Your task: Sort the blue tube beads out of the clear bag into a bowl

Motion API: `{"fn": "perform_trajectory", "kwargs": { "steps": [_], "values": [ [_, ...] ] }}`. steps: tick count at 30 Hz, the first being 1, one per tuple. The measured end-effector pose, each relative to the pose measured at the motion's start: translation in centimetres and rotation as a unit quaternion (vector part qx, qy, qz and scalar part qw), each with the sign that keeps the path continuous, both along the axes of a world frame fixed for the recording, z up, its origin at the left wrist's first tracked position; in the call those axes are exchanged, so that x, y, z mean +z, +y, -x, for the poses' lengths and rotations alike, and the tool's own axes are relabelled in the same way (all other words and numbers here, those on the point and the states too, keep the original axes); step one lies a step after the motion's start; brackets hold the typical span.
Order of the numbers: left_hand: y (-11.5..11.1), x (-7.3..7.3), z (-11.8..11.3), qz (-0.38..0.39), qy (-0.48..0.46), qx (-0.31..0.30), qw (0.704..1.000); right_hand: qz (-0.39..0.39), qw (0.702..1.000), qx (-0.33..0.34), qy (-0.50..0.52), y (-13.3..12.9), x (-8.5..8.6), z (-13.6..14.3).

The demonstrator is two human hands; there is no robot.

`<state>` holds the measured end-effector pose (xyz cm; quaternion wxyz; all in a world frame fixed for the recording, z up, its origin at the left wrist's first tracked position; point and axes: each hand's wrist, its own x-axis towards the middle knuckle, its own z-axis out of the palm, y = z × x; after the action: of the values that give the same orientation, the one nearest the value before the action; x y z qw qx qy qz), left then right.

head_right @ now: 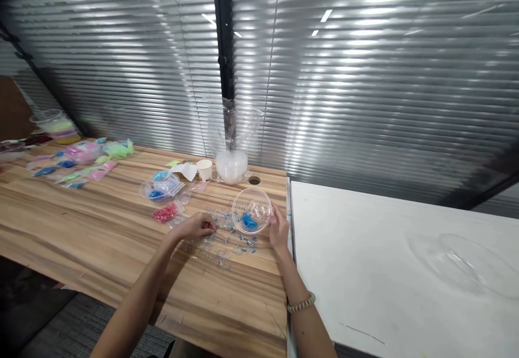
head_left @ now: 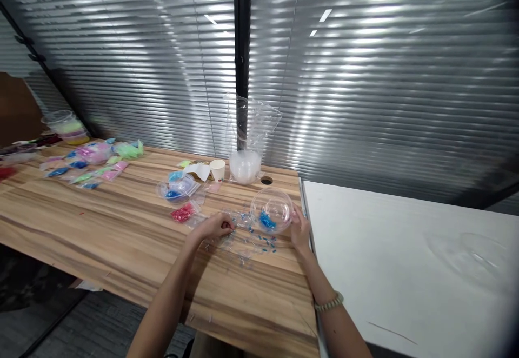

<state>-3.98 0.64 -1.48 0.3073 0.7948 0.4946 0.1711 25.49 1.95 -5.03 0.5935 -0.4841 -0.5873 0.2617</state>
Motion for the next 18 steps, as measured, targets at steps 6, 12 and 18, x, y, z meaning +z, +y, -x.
{"fn": "perform_trajectory", "kwargs": {
  "steps": [6, 12, 18],
  "values": [
    [0.3, -0.2, 0.5, -0.030, -0.011, 0.061, 0.998, -0.007, 1.000, 0.006, 0.023, -0.2, 0.0, 0.1],
    [0.6, 0.3, -0.3, -0.101, -0.049, 0.144, 0.983, -0.013, 1.000, 0.000, 0.012, -0.2, -0.3, 0.1],
    [0.2, 0.7, -1.4, -0.068, -0.109, 0.108, 0.986, -0.015, 1.000, 0.014, -0.005, -0.1, -0.1, 0.2]
  ]
}}
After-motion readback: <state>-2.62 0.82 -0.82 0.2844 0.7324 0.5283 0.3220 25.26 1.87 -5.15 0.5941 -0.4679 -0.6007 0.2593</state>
